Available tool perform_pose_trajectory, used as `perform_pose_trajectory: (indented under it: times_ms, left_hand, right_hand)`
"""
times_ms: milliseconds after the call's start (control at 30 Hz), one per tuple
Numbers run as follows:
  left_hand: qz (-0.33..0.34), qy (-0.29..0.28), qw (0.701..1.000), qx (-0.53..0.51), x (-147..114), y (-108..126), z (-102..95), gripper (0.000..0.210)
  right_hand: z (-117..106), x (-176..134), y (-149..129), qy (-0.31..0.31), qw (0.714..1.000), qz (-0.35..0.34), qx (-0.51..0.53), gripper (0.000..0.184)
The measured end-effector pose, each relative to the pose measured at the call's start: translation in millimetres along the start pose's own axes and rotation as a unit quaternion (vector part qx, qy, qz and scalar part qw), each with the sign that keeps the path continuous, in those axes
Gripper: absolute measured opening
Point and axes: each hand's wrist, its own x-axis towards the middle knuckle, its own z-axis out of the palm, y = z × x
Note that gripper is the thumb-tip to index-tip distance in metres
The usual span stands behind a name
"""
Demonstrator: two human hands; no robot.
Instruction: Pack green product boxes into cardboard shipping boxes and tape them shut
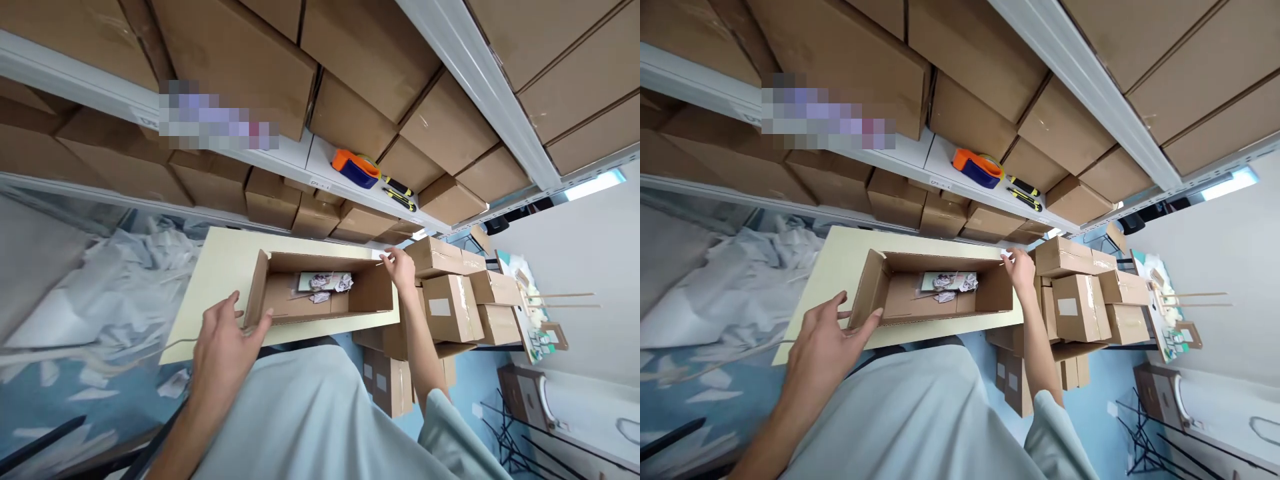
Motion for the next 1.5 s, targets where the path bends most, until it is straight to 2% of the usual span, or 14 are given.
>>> perform_pose_trajectory:
  times_ms: [133, 233, 300, 433, 600, 667, 833, 933, 1100, 1267, 1367, 1500]
  left_hand:
    - [-0.024, -0.003, 0.999, -0.045, -5, -1, 4.3, 0.067]
    - [-0.028, 0.011, 0.998, -0.063, -8, 2, 4.5, 0.061]
    - [-0.024, 0.021, 0.997, -0.069, -9, 4, 4.3, 0.057]
    - [-0.019, 0.048, 0.998, -0.046, -9, 0, 5.9, 0.047]
    - [-0.017, 0.072, 0.997, -0.001, -8, -3, 9.6, 0.043]
    - [-0.006, 0.083, 0.997, 0.007, -7, 2, 10.6, 0.041]
    - [0.022, 0.092, 0.995, 0.005, -2, 19, 10.2, 0.031]
    - [0.036, 0.064, 0.997, 0.009, 2, 21, 5.3, 0.029]
    - [0.025, -0.021, 0.999, 0.004, 10, 18, -3.9, 0.038]
    - [0.059, -0.104, 0.992, -0.028, 18, 24, 2.4, 0.057]
    - [0.064, -0.155, 0.986, -0.001, 23, 26, 9.6, 0.065]
    - [0.043, -0.203, 0.977, 0.049, 28, 19, 17.4, 0.073]
  right_hand:
    - [-8, 15, 0, -0.045, 0.999, -0.028, 0.002, 0.032]
    - [-14, 18, 12, -0.065, 0.994, -0.082, 0.014, 0.044]
    - [-15, 22, 22, -0.066, 0.994, -0.089, 0.017, 0.042]
    - [-12, 34, 36, -0.093, 0.99, -0.079, 0.065, 0.039]
    - [-2, 46, 40, -0.147, 0.97, -0.139, 0.135, 0.042]
    - [4, 49, 38, -0.146, 0.967, -0.148, 0.147, 0.045]
    - [17, 55, 32, -0.099, 0.974, -0.138, 0.152, 0.055]
    - [21, 59, 30, -0.107, 0.974, -0.119, 0.158, 0.053]
    - [29, 66, 27, -0.169, 0.958, -0.041, 0.23, 0.044]
    - [43, 64, 27, -0.157, 0.933, 0.009, 0.324, 0.044]
    - [51, 57, 28, -0.184, 0.894, 0.048, 0.405, 0.048]
    - [58, 46, 33, -0.264, 0.818, 0.084, 0.503, 0.043]
